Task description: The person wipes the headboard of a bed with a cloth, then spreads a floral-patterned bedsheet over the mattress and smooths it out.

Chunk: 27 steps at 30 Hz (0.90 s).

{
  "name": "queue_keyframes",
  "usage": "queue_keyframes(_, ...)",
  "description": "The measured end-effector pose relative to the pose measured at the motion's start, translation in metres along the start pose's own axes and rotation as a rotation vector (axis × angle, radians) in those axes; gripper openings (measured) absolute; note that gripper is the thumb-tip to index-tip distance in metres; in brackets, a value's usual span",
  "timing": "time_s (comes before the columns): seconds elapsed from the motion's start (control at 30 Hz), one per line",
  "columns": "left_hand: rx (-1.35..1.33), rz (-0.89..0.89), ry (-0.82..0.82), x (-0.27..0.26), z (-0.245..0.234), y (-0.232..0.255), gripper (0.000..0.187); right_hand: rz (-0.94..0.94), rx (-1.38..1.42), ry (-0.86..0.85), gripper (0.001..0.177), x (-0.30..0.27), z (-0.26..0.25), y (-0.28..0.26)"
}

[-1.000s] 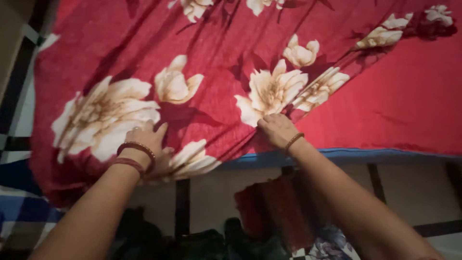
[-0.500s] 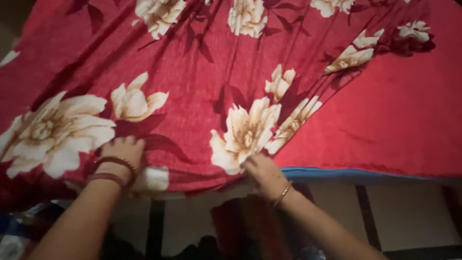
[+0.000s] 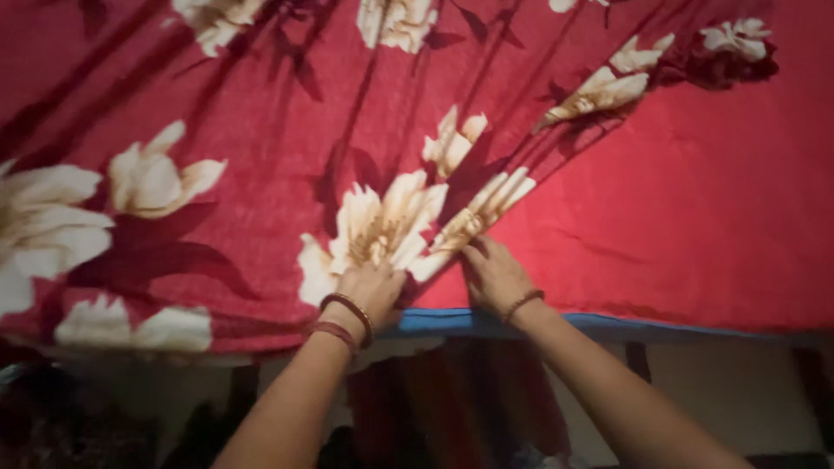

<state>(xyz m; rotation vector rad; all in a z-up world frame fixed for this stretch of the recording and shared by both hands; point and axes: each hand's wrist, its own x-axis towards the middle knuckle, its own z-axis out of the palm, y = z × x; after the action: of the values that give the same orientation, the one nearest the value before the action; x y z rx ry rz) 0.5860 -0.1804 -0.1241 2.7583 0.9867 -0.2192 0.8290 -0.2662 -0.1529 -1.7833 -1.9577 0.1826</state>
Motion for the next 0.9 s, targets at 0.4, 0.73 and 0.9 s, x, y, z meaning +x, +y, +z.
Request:
queue_keyframes(0.4, -0.576, -0.213, 0.046, -0.007, -0.045, -0.004, 0.023, 0.92, 0.903, 0.152, 0.049, 0.051, 0.05, 0.017)
queue_keyframes(0.73, -0.422, -0.182, 0.023, -0.049, -0.064, 0.018, 0.025, 0.784, 2.177, 0.357, 0.041, 0.06, 0.062, 0.103)
queue_keyframes(0.9, -0.39, -0.098, 0.003, -0.056, -0.074, 0.034, 0.024, 0.978, 1.908, 0.418, 0.04, 0.014, 0.009, 0.122)
